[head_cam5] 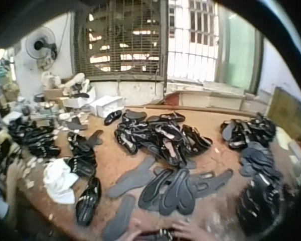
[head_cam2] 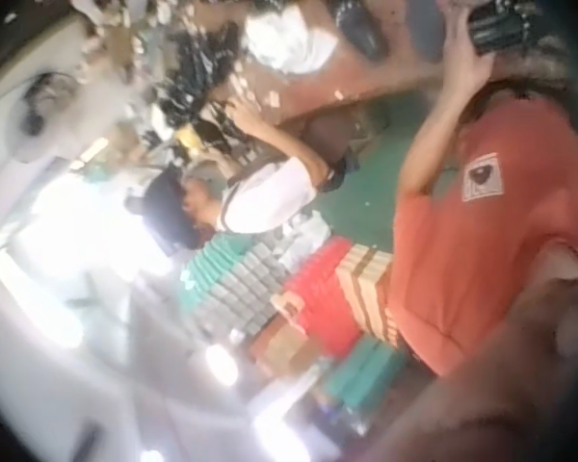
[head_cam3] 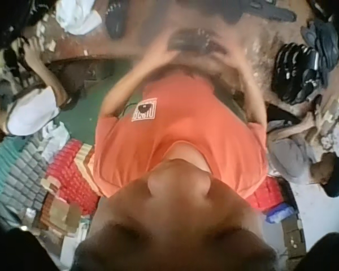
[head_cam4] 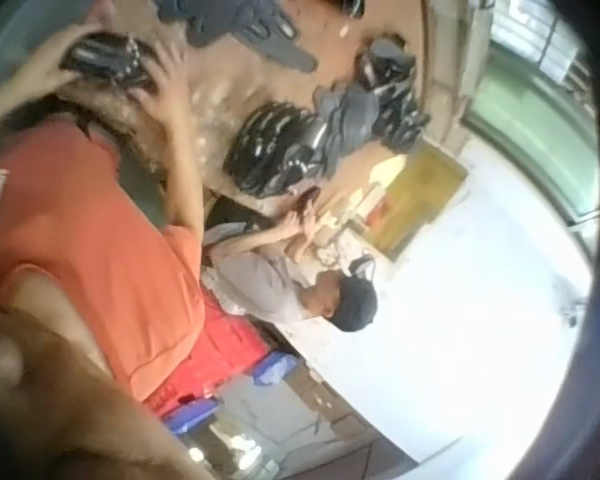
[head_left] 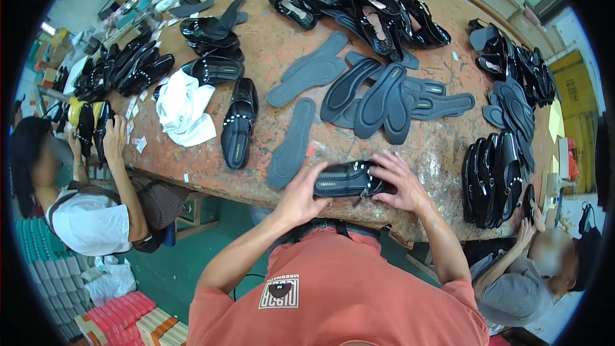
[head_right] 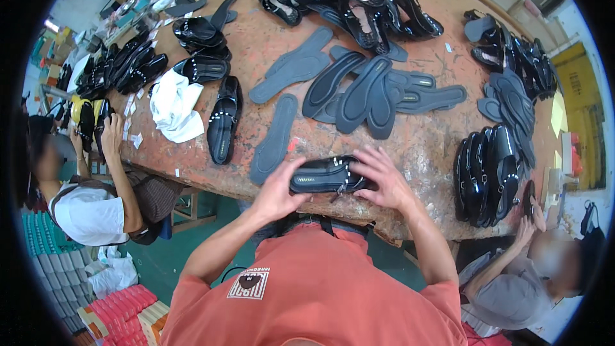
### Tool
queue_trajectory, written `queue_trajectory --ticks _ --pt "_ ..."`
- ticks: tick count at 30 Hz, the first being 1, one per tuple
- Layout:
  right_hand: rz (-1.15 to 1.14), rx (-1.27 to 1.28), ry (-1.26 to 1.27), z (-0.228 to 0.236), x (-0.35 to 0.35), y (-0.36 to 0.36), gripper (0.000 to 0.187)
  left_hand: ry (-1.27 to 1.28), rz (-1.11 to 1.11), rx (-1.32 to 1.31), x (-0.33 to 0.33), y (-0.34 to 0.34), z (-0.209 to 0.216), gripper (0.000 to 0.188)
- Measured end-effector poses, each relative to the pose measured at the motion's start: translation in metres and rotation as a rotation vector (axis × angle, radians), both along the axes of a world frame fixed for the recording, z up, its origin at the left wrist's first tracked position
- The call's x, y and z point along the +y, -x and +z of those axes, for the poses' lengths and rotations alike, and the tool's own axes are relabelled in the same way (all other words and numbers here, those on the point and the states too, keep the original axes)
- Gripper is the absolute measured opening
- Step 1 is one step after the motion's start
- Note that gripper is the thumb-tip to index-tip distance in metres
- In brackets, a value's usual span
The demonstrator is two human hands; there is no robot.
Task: The person assembles black slipper sandals by pressing insoles into the upper straps. They repeatedly pick up a slipper and an insole, align them, and press the insole into place. The person handles the items one at a time, stacking the finished pairs on the table.
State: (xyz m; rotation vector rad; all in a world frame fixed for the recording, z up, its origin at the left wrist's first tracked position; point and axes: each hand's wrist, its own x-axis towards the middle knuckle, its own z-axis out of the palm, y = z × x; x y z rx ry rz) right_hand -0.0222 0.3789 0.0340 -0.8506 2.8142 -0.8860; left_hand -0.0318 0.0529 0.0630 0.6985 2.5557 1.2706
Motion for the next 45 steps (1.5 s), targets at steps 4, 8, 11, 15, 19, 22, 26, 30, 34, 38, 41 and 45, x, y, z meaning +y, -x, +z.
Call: queue_trajectory --ticks 4,8,11,15,19,22,26,30,34,38,41,45 --pt "0.063 0.112 -0.43 0.063 -0.014 -0.002 0.03 -0.376 -0.18 0.126 0.007 0.042 0.053 0.077" --pt "0.176 -0.063 -0.885 0.084 -0.017 0.012 0.017 -0.408 -0.404 0.117 0.049 0.068 0.07 0.081" --pt "0.216 0.033 -0.662 0.059 -0.007 0.009 0.03 -0.456 -0.544 0.13 0.067 0.066 0.074 0.078" --pt "0.398 -0.133 -0.766 0.073 -0.023 0.024 0.051 -0.381 -0.482 0.164 0.019 0.067 0.071 0.072" --pt "0.014 0.448 0.292 0.076 -0.046 0.075 0.038 -0.802 0.236 0.059 -0.119 0.064 0.02 0.058" --pt "-0.746 -0.106 0.473 0.047 -0.079 0.142 0.05 -1.031 0.821 0.237 -0.181 0.082 -0.022 0.038" --pt "-1.082 -0.147 0.146 0.016 -0.091 0.221 0.06 -0.59 1.058 0.193 -0.172 0.15 -0.02 0.04" --pt "-0.662 -0.259 0.92 -0.025 -0.077 0.231 0.049 -0.134 0.874 0.706 -0.086 0.212 0.018 0.048" --pt "-0.295 -0.539 1.218 -0.003 -0.08 0.176 0.043 -0.551 0.685 -0.174 -0.015 0.346 -0.015 0.06" --pt "-0.243 -0.788 1.282 0.054 -0.082 0.111 0.036 -0.217 0.748 -0.311 0.02 0.463 -0.061 0.059" --pt "-0.291 -0.62 0.287 0.053 -0.041 0.063 0.03 0.034 0.889 0.065 0.0 0.48 -0.079 0.039" --pt "-0.429 -0.324 -0.357 0.056 -0.042 0.001 0.044 -0.313 0.796 0.135 -0.032 0.376 -0.052 0.026"
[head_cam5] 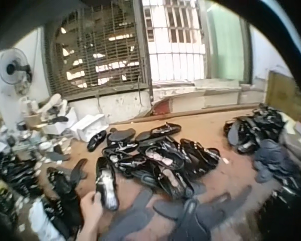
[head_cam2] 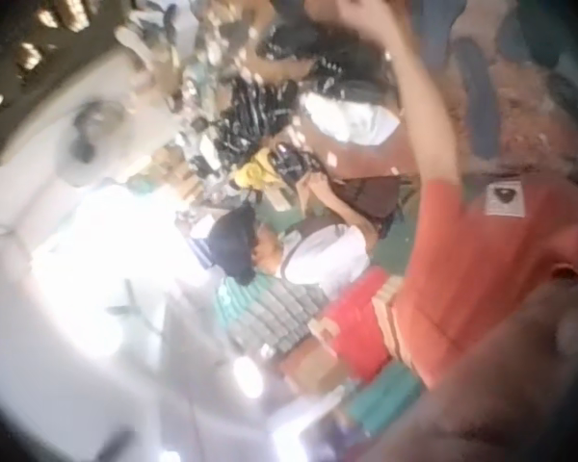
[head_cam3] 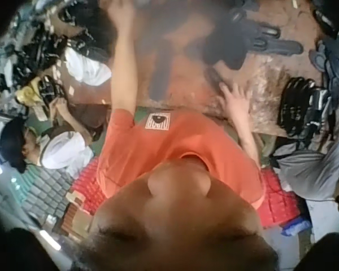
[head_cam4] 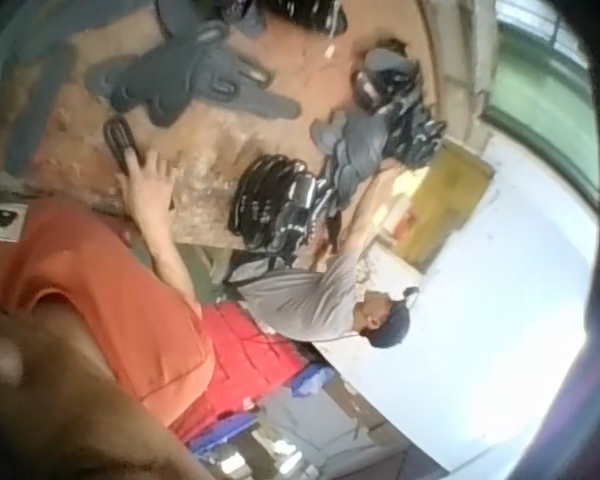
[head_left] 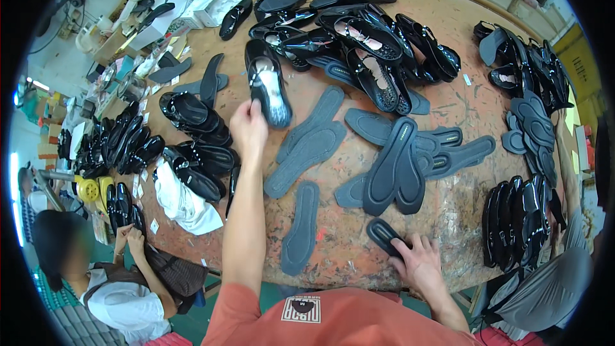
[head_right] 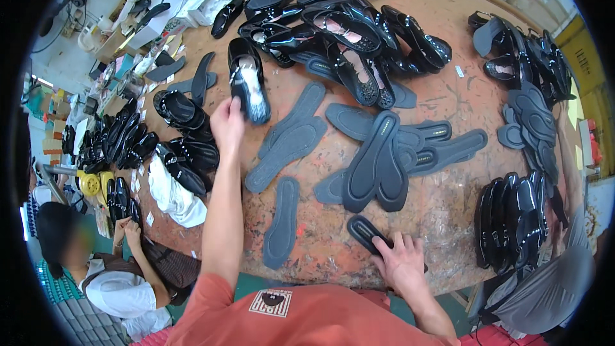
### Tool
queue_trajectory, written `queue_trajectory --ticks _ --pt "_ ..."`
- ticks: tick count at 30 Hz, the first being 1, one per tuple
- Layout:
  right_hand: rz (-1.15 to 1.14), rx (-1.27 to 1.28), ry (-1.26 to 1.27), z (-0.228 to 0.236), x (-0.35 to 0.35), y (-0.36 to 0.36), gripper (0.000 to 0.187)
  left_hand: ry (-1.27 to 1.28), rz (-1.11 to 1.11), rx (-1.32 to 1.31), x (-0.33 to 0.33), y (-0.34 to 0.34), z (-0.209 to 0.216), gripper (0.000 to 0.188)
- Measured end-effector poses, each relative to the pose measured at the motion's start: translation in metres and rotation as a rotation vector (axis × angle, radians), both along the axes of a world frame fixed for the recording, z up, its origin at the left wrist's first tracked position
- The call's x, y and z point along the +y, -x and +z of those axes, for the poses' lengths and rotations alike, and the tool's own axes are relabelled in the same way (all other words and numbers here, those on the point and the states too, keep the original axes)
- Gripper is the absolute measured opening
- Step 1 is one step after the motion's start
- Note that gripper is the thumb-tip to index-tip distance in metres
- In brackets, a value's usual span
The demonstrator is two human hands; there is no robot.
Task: The person assembles black slipper sandals by pressing insoles into the upper straps. They repeatedly pick up a slipper and an insole, align them, and press the insole into place. The person handles the items one at a time, stacking the finished pairs on the table.
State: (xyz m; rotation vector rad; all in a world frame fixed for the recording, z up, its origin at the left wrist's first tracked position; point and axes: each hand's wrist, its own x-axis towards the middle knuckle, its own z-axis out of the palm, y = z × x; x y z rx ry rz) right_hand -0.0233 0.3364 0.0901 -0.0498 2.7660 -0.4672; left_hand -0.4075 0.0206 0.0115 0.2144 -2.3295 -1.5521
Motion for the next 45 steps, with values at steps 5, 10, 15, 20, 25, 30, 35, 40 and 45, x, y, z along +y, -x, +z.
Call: queue_trajectory --ticks 5,10,15,20,25,30,35,40,45 --pt "-0.189 0.218 0.111 -0.032 0.006 -0.039 0.059 -0.153 -0.132 -0.11 -0.011 -0.21 0.048 0.026" --pt "-0.534 0.604 0.569 -0.036 0.061 -0.047 0.051 0.13 -0.471 -0.175 0.01 -0.32 0.044 0.016" --pt "0.001 0.319 0.466 0.02 0.082 -0.023 0.033 0.276 -0.742 -0.072 0.042 -0.331 0.002 0.016" --pt "0.432 0.301 0.229 0.018 0.064 -0.008 0.027 0.232 -0.527 0.022 0.037 -0.347 0.01 0.019" --pt "0.435 0.308 0.309 -0.014 0.005 0.007 0.024 0.065 -0.255 -0.453 0.003 -0.384 0.01 0.029" --pt "0.481 0.334 0.375 -0.031 -0.022 0.012 0.018 -0.233 -0.393 -0.488 -0.003 -0.407 -0.008 0.042" --pt "0.51 0.319 0.348 -0.034 -0.033 0.014 0.018 -0.366 -0.379 -0.471 -0.004 -0.406 -0.017 0.042" --pt "0.498 0.331 0.346 -0.041 -0.034 0.013 0.018 -0.259 -0.303 -0.533 0.005 -0.402 -0.005 0.045" --pt "0.541 0.322 0.244 -0.04 -0.042 0.017 0.026 -0.095 -0.327 -0.511 0.006 -0.396 -0.004 0.043"
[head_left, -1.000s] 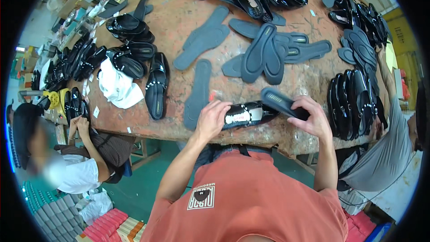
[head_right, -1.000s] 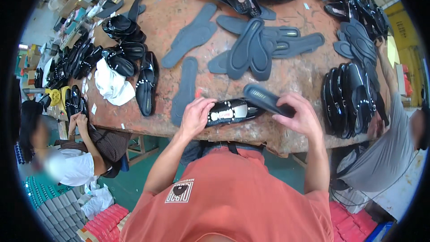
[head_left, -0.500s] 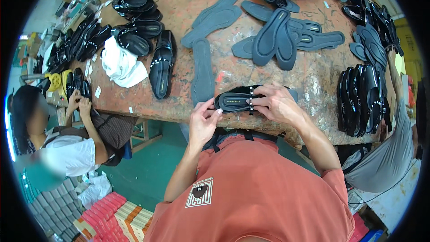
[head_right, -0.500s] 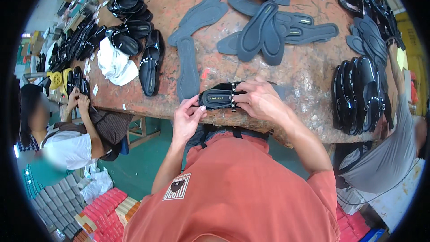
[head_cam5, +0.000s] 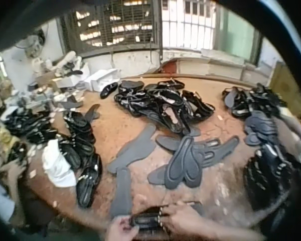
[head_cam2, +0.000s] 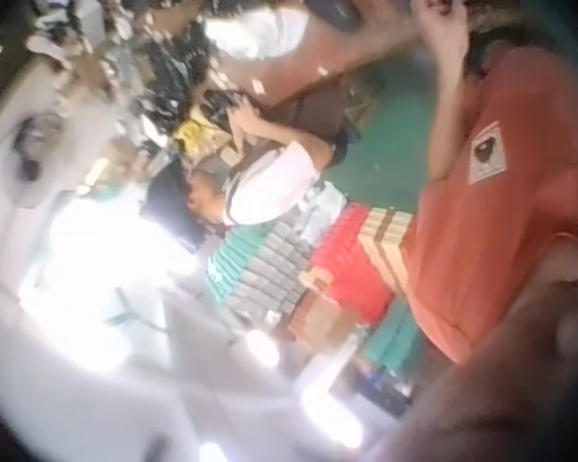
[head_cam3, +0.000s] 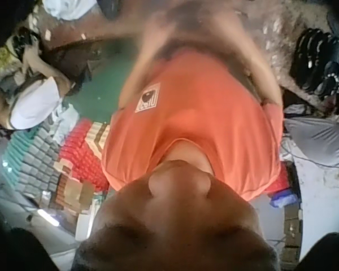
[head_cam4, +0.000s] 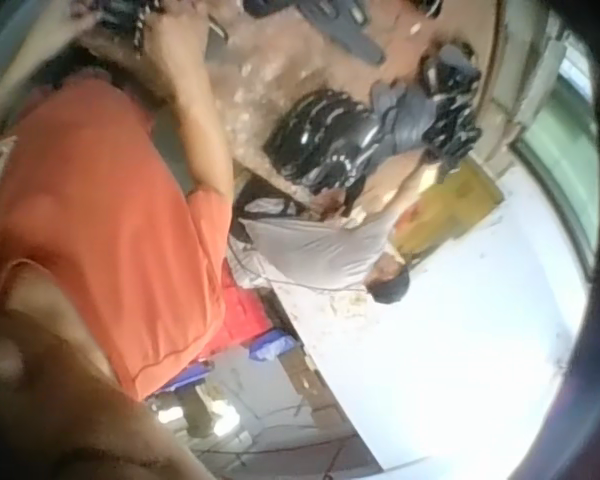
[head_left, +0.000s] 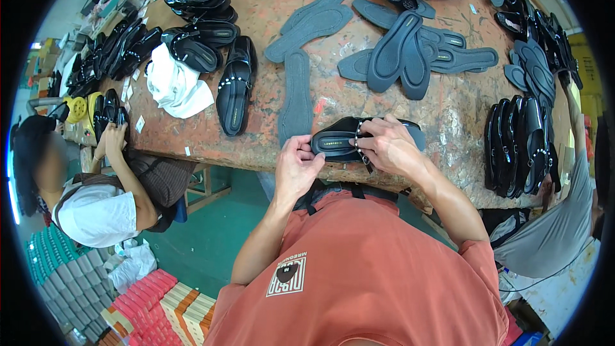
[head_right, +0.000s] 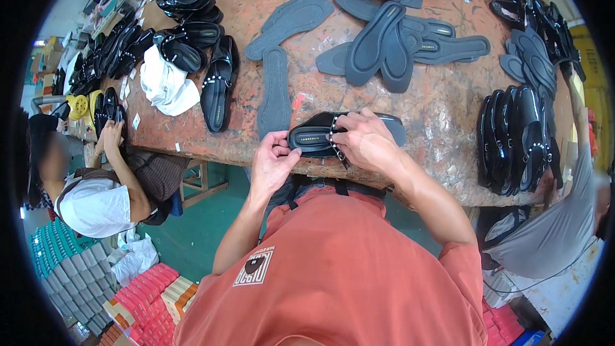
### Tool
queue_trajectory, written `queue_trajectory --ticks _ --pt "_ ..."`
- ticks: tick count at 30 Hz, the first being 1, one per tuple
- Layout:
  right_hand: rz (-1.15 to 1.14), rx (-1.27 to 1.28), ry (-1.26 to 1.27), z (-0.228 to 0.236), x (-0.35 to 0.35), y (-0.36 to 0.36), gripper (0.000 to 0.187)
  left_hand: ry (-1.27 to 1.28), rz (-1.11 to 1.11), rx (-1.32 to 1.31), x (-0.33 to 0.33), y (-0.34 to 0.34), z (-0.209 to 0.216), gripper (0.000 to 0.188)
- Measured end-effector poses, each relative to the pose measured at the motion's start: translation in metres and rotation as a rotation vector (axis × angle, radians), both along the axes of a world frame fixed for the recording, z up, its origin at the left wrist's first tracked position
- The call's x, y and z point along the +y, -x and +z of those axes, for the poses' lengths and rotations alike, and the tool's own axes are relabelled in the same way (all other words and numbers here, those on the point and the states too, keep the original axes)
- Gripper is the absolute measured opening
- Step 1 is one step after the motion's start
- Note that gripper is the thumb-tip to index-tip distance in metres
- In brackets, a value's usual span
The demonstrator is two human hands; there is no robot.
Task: The person assembles black slipper sandals by pressing insoles into the upper straps. They repeatedly pick up a slipper and an insole, align them, and press the insole into place. The person handles the items one at a time, stacking the finished pairs on the table.
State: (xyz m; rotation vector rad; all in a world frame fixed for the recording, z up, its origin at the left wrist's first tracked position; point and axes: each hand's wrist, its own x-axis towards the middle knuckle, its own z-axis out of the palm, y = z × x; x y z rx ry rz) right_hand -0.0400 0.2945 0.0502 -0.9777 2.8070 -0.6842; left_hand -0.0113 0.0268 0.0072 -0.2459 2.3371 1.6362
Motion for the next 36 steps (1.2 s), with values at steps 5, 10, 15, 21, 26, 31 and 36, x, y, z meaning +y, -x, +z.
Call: queue_trajectory --ticks 5,10,15,21,26,31,36 --pt "0.049 0.012 -0.156 0.001 -0.003 -0.002 0.03 0.339 -0.232 -0.081 0.005 0.035 0.027 0.037" --pt "0.039 -0.029 -0.41 0.023 -0.006 0.001 0.042 0.402 -0.79 0.772 0.003 0.045 0.032 0.041" --pt "-0.722 -0.36 0.211 0.048 0.037 -0.022 0.053 0.414 -1.188 0.702 -0.006 0.053 0.028 0.078" --pt "-0.75 -0.305 0.259 0.005 -0.005 -0.056 0.023 0.611 -1.269 0.669 0.018 0.052 0.037 0.09" --pt "-0.543 -0.038 -0.339 0.01 -0.021 -0.042 0.016 0.585 -1.31 0.733 0.034 0.056 0.041 0.08" --pt "-0.499 0.209 -0.172 0.017 -0.032 -0.044 0.021 0.461 -1.287 0.64 0.039 0.063 0.022 0.079" --pt "-0.412 0.094 -0.324 0.0 -0.014 -0.041 0.015 0.313 -1.265 0.75 0.026 0.063 0.013 0.079"
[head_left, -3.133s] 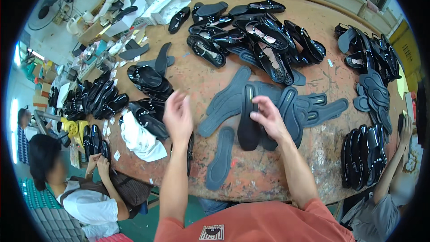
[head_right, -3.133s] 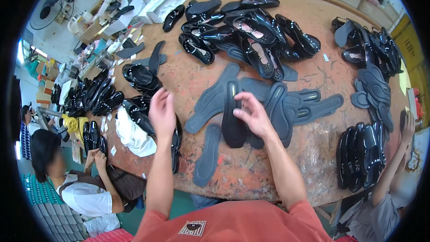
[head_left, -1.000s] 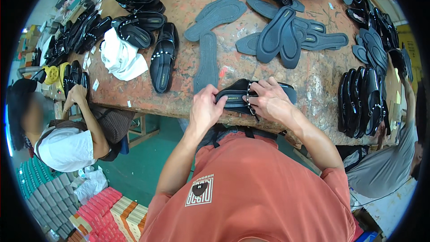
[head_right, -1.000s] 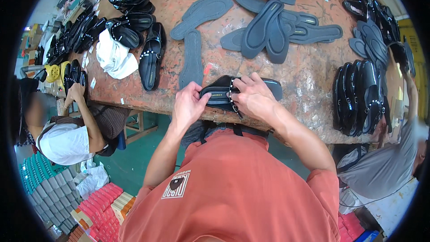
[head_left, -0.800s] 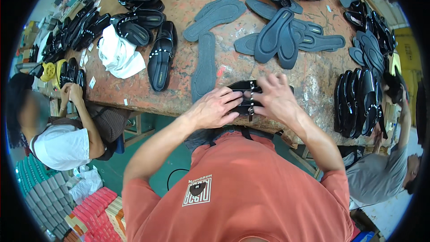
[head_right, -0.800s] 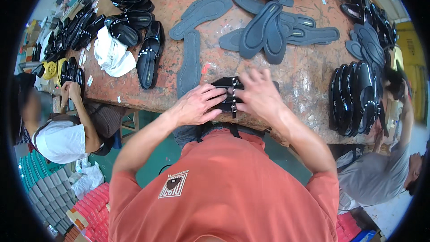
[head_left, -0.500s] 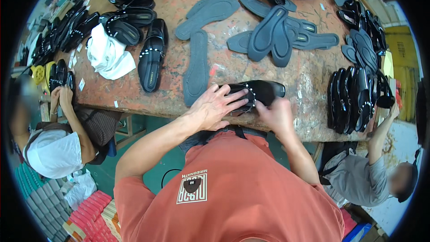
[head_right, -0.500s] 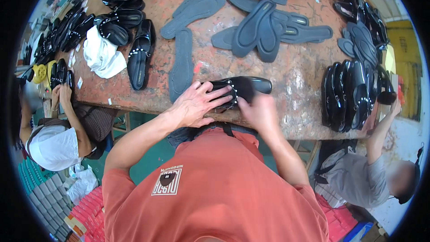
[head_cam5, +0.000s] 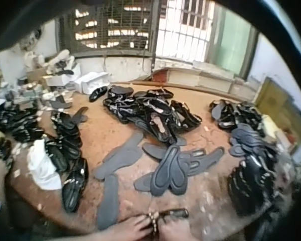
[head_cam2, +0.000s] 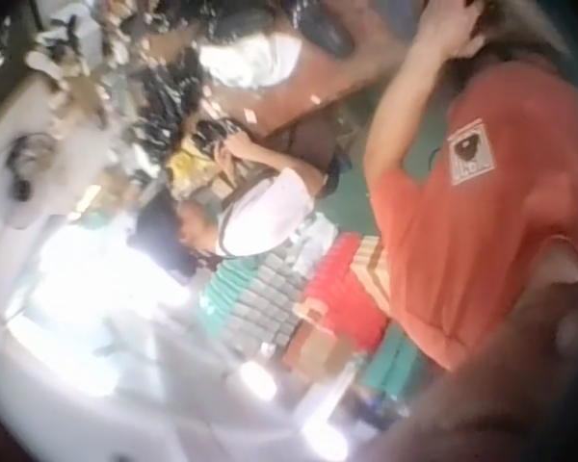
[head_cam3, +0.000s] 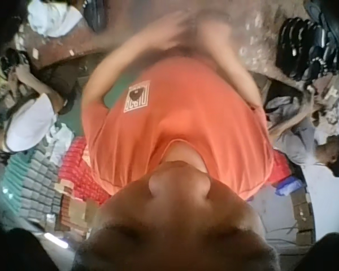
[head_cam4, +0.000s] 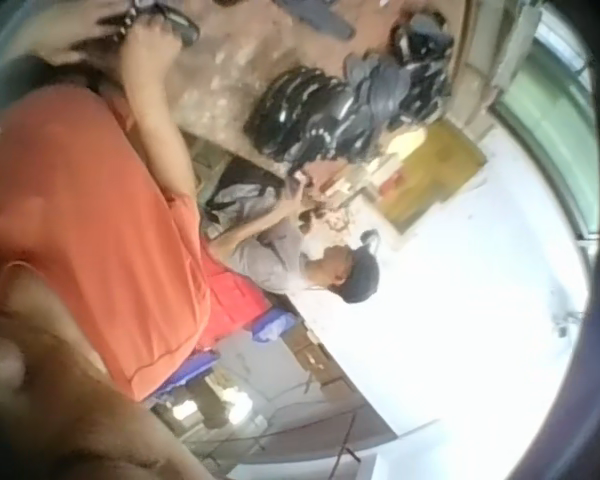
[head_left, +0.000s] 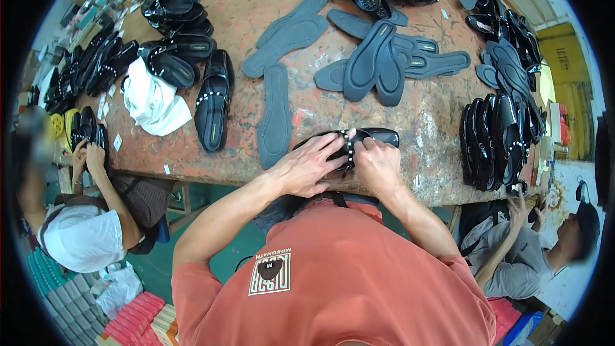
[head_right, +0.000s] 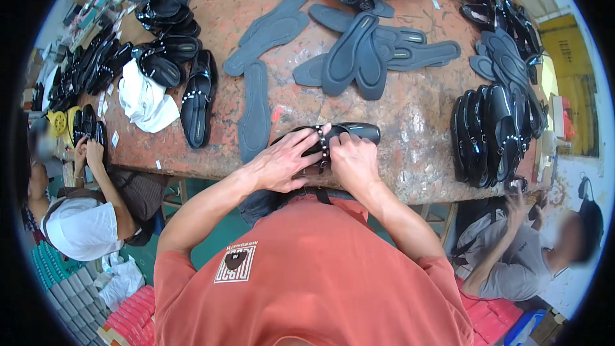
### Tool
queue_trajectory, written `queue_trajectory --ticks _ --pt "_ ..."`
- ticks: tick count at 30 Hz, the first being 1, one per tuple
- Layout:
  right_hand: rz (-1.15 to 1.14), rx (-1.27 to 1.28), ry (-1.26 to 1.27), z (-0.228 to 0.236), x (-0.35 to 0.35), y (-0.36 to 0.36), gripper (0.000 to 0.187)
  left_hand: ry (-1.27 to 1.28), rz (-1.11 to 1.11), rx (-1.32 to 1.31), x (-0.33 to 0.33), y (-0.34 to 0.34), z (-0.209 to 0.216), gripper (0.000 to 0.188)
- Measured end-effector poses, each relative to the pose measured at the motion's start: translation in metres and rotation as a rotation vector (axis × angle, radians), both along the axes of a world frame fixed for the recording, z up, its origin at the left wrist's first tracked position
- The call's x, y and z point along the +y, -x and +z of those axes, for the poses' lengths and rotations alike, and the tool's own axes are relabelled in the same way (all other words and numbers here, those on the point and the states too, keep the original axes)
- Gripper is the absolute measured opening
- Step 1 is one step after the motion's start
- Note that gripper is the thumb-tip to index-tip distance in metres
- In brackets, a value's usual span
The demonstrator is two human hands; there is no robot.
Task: The person assembles black slipper sandals by pressing insoles into the upper straps. They repeatedly pick up a slipper and an insole, align them, and press the insole into place. The person handles the items one at a time, stacking the finished pairs on the table.
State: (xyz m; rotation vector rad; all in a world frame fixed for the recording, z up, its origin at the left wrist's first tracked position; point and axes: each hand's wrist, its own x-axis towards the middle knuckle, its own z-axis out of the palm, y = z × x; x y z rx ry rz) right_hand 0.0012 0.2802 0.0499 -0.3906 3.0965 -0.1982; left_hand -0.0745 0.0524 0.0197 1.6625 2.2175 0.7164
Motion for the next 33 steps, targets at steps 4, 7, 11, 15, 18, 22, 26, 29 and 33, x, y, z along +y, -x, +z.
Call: queue_trajectory --ticks 4,7,11,15,18,22,26,29,33 --pt "0.238 0.107 0.274 0.027 0.045 0.017 0.05 0.075 -0.127 -0.009 -0.008 0.013 0.006 0.1" --pt "0.001 -0.12 0.431 -0.01 0.079 0.004 0.115 0.104 -0.219 0.016 0.014 0.021 0.014 0.111" --pt "-0.006 -0.131 0.466 -0.023 0.083 0.01 0.125 0.073 -0.249 0.061 0.084 0.019 0.018 0.083" --pt "0.003 -0.126 0.447 -0.027 0.082 0.008 0.126 -0.068 -0.111 0.06 0.059 0.003 -0.004 0.091" --pt "0.001 -0.126 0.454 -0.026 0.082 0.009 0.126 -0.013 -0.108 0.027 0.075 0.007 -0.002 0.088" --pt "0.0 -0.114 0.456 -0.026 0.082 0.008 0.13 -0.132 -0.06 0.156 0.062 -0.002 0.005 0.08" --pt "0.034 -0.086 0.504 -0.018 0.082 0.007 0.131 -0.078 0.372 -0.081 -0.004 -0.012 0.032 0.082" --pt "0.293 0.014 0.333 -0.006 0.081 -0.003 0.069 -0.155 0.585 -0.391 -0.014 -0.007 0.067 0.083" --pt "0.316 -0.217 -0.099 0.067 0.074 0.019 0.036 -0.443 0.317 -0.391 0.023 0.026 0.112 0.085"
